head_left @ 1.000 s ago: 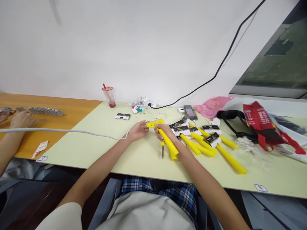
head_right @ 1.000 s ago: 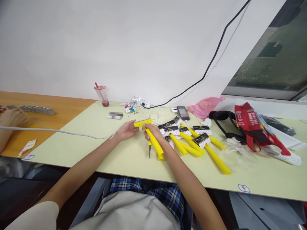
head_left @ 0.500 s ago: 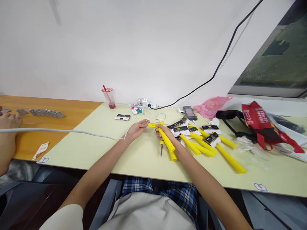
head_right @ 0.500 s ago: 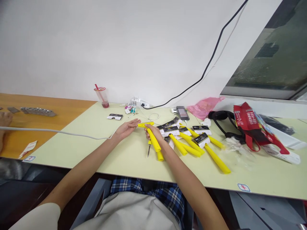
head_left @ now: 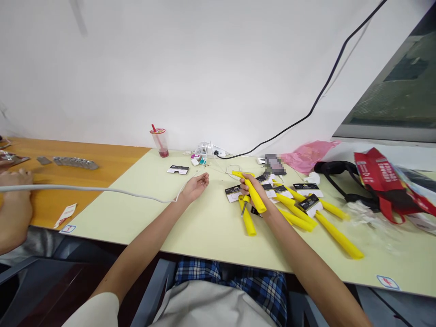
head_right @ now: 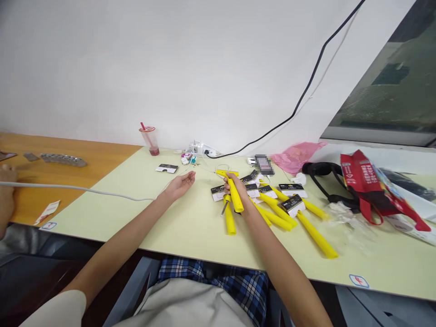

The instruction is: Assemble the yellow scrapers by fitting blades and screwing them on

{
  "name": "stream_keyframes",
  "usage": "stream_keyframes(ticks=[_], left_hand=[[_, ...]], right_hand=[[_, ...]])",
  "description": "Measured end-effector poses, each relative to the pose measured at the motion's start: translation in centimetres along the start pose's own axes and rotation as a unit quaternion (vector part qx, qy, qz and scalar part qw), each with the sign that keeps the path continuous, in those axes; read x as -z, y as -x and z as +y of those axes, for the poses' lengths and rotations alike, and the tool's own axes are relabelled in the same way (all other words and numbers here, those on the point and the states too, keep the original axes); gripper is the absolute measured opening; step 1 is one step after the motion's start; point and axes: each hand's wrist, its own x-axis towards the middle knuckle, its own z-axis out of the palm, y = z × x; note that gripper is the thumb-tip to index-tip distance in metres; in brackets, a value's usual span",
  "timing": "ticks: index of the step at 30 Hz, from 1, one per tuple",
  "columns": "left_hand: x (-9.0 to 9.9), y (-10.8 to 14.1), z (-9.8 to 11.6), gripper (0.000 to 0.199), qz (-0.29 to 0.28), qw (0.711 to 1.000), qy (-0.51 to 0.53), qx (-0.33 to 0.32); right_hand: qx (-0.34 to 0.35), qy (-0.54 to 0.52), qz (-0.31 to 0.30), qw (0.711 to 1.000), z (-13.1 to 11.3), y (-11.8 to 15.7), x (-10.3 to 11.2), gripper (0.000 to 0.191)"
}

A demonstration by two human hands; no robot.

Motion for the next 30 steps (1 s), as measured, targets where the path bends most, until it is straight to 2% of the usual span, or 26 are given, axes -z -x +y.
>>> stream_keyframes(ticks=[3,5,8,10,12,14,16,23,28,30], left_hand=[[0.1,-0.1,-0.4,0.019,-0.018,0.999,-0.024,0.031],[0.1,-0.3,-0.9,0.014,-0.04,0.997,-0.05,0.045],[-0.2,-1.1,-1.6,0.015,-0.085,0.976,-0.199,0.005],[-0.7,-2.0,-1.8,0.02,-0.103,0.924,-0.363,-0.067],[-1.4,-3.1,-1.9,0.024,-0.116,0.847,-0.503,-0.13],[-2.0,-4.2,-1.8,0.024,-0.132,0.778,-0.59,-0.17],[-2.5,-5.1,-1.8,0.022,-0.14,0.742,-0.628,-0.188],[-1.8,-6.1,-2.7,0.012,-0.157,0.726,-0.641,-0.194],[-1.4,-5.7,-3.2,0.011,-0.107,0.741,-0.621,-0.231],[-1.4,-5.5,-3.3,0.009,-0.086,0.736,-0.627,-0.241]], right_hand=[[0.013,-0.085,0.016,0.996,0.0,0.7,0.6,0.029],[0.014,-0.101,0.015,0.995,0.1,1.0,0.7,0.028],[-0.029,-0.095,0.004,0.995,0.5,1.2,1.0,0.029],[-0.074,-0.079,-0.01,0.994,0.8,1.1,1.0,0.032],[-0.101,-0.059,-0.023,0.993,1.1,1.0,1.0,0.035],[-0.109,-0.046,-0.029,0.993,1.2,1.1,0.9,0.038],[-0.12,-0.039,-0.03,0.992,1.1,1.3,0.8,0.039],[-0.149,-0.011,-0.051,0.987,1.9,1.4,1.5,0.037],[-0.164,-0.015,-0.068,0.984,3.3,0.8,1.9,0.041],[-0.161,-0.017,-0.061,0.985,3.5,0.9,1.7,0.042]])
